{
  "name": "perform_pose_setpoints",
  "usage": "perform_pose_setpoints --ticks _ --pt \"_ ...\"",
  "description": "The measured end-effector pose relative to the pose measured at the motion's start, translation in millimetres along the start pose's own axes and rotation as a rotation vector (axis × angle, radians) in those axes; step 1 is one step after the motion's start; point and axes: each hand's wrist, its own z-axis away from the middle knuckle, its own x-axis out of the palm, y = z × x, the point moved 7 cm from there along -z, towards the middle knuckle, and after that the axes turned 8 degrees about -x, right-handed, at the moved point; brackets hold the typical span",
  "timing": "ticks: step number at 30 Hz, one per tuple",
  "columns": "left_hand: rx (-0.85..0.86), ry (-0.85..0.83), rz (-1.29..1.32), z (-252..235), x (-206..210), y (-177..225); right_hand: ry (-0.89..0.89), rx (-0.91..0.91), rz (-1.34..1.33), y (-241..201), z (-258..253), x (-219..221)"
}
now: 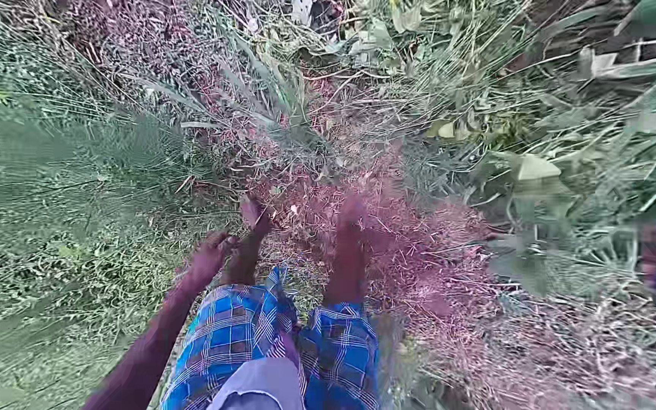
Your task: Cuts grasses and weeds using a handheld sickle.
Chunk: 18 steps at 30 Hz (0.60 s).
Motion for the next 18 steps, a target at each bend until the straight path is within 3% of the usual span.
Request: perform_pose_setpoints --ticks 1,4,8,10,13,16,18 --pt "0.037 -0.054 -0.007 -7.6 19.3 12.2 -0.098 -0.278 -0.209 27.4 -8.7 11.9" --pt "0.141 -0.223 -0.035 -43.9 77.1 38.2 0.154 0.004 -0.445 18.2 45.3 72.3" --pt "0.128 -0.472 -0.338 -98.2 156.3 48.4 0.255 -0.226 -0.983 0.2 143.5 192.3" --pt "0.197 -0.593 -0.419 -107.1 186.2 48.1 0.24 -0.25 -1.139 -1.0 192.9 260.9" --pt "0.283 -0.697 -0.456 -128.4 215.8 46.9 0.348 0.014 -0.998 14.2 255.9 348.9" --pt "0.256 -0.683 -0.451 -130.3 225.6 81.3 0.235 0.341 -0.654 21.6 290.7 396.5" --pt "0.325 -0.645 -0.359 -144.9 237.7 85.4 0.16 0.397 -0.602 27.4 295.4 415.2"
